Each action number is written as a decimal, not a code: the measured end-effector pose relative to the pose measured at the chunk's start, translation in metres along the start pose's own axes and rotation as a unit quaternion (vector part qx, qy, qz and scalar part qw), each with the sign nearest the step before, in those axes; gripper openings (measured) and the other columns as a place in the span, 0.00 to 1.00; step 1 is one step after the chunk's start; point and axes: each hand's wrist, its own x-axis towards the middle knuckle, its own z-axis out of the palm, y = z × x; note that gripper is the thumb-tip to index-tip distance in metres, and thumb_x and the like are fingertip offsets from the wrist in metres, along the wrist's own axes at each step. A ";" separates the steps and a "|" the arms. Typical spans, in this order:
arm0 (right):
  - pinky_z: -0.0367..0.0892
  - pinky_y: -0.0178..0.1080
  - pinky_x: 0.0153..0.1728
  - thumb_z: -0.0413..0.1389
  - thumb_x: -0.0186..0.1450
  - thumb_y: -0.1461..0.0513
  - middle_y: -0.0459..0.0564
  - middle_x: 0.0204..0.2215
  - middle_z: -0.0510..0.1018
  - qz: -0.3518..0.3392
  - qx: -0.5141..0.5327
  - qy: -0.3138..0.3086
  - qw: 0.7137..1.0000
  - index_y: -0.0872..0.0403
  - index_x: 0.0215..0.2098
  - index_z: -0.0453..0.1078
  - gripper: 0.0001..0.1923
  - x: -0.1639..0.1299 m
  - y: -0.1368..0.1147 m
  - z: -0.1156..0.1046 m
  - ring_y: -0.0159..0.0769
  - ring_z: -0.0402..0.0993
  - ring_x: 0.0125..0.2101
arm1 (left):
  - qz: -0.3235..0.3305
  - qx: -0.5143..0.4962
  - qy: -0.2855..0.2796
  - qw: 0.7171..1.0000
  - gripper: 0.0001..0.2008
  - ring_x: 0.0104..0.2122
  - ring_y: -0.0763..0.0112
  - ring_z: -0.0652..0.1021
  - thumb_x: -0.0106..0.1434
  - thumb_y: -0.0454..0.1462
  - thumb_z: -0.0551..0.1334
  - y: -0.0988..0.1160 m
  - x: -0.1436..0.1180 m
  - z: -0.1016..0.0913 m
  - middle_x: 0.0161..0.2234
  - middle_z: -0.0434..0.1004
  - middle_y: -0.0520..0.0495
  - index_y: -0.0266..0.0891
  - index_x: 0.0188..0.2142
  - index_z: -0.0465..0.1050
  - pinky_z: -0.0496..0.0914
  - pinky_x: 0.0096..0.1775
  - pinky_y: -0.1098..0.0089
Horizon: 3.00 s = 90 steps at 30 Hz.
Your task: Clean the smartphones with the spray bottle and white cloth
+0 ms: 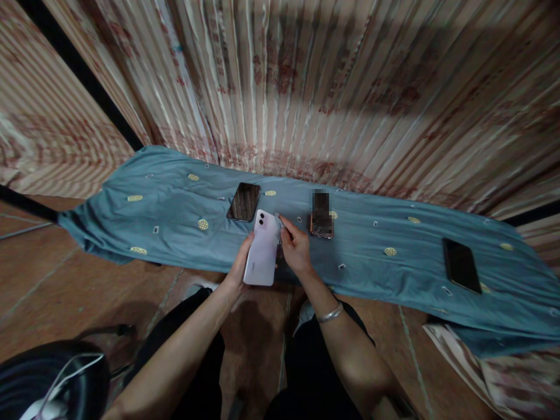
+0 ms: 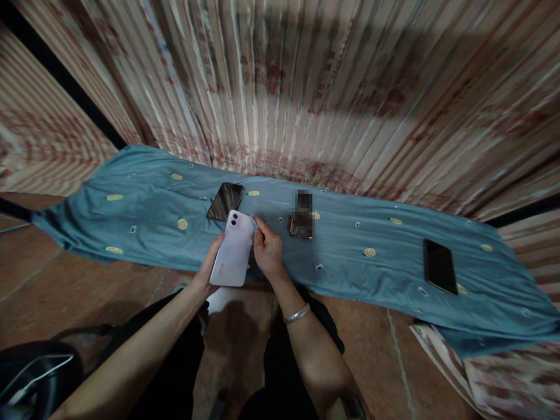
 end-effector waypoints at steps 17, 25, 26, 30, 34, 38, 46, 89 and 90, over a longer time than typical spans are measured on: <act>0.67 0.34 0.27 0.51 0.66 0.62 0.44 0.25 0.80 0.003 0.000 -0.045 0.999 0.52 0.49 0.78 0.19 -0.011 -0.007 0.007 0.31 0.70 0.22 | 0.033 -0.045 0.016 0.998 0.24 0.21 0.68 0.79 0.72 0.46 0.48 0.010 0.006 -0.001 0.25 0.81 0.45 0.31 0.45 0.77 0.76 0.28 0.70; 0.74 0.39 0.41 0.51 0.66 0.63 0.47 0.34 0.84 -0.029 -0.007 -0.062 0.998 0.49 0.49 0.78 0.18 -0.014 -0.009 0.005 0.36 0.78 0.33 | 0.040 -0.055 0.037 0.997 0.22 0.19 0.70 0.77 0.70 0.46 0.52 0.012 0.012 -0.007 0.24 0.80 0.45 0.32 0.34 0.78 0.71 0.24 0.72; 0.74 0.39 0.41 0.51 0.66 0.62 0.46 0.34 0.84 -0.028 -0.005 -0.066 0.997 0.49 0.49 0.78 0.18 -0.015 -0.009 0.005 0.36 0.78 0.33 | 0.040 -0.053 0.032 0.997 0.21 0.19 0.70 0.77 0.69 0.46 0.54 0.012 0.012 -0.009 0.23 0.80 0.45 0.32 0.34 0.78 0.71 0.24 0.72; 0.75 0.40 0.40 0.52 0.66 0.63 0.46 0.35 0.85 -0.026 0.003 -0.084 0.996 0.47 0.49 0.78 0.18 -0.020 -0.010 0.007 0.37 0.79 0.35 | 0.055 -0.054 0.034 0.996 0.21 0.16 0.71 0.75 0.66 0.49 0.58 0.015 0.014 -0.014 0.20 0.78 0.47 0.34 0.31 0.76 0.69 0.21 0.73; 0.76 0.39 0.42 0.52 0.66 0.64 0.47 0.41 0.85 -0.030 0.023 -0.091 0.995 0.48 0.49 0.78 0.18 -0.024 -0.012 0.008 0.37 0.81 0.36 | 0.071 -0.070 0.043 0.994 0.21 0.15 0.72 0.74 0.68 0.48 0.56 0.019 0.016 -0.016 0.19 0.76 0.48 0.33 0.33 0.76 0.70 0.21 0.73; 0.76 0.40 0.43 0.52 0.65 0.64 0.48 0.43 0.85 -0.023 0.031 -0.104 0.994 0.49 0.48 0.79 0.17 -0.026 -0.017 0.008 0.37 0.82 0.38 | 0.079 -0.059 0.004 0.995 0.25 0.21 0.68 0.78 0.69 0.49 0.53 0.021 0.016 -0.016 0.26 0.82 0.43 0.29 0.45 0.77 0.73 0.26 0.71; 0.75 0.39 0.46 0.50 0.59 0.70 0.46 0.46 0.84 -0.021 0.047 -0.179 0.983 0.50 0.51 0.78 0.25 -0.027 -0.020 -0.003 0.37 0.82 0.42 | 0.081 -0.073 -0.012 0.994 0.31 0.23 0.64 0.81 0.72 0.48 0.44 0.028 0.014 -0.013 0.29 0.83 0.39 0.26 0.57 0.70 0.75 0.30 0.69; 0.72 0.41 0.51 0.57 0.68 0.63 0.50 0.42 0.82 -0.192 -0.077 -0.167 0.964 0.49 0.42 0.78 0.08 -0.050 -0.056 0.007 0.38 0.76 0.44 | 0.044 -0.044 0.060 0.996 0.32 0.30 0.60 0.81 0.71 0.51 0.42 0.009 0.021 -0.012 0.25 0.79 0.44 0.31 0.52 0.73 0.74 0.33 0.66; 0.72 0.41 0.51 0.57 0.68 0.63 0.50 0.42 0.82 -0.193 -0.069 -0.165 0.965 0.50 0.42 0.78 0.08 -0.050 -0.056 0.007 0.38 0.76 0.44 | 0.036 -0.047 0.062 0.996 0.32 0.30 0.60 0.80 0.71 0.52 0.41 0.008 0.021 -0.012 0.23 0.78 0.44 0.31 0.51 0.74 0.74 0.33 0.66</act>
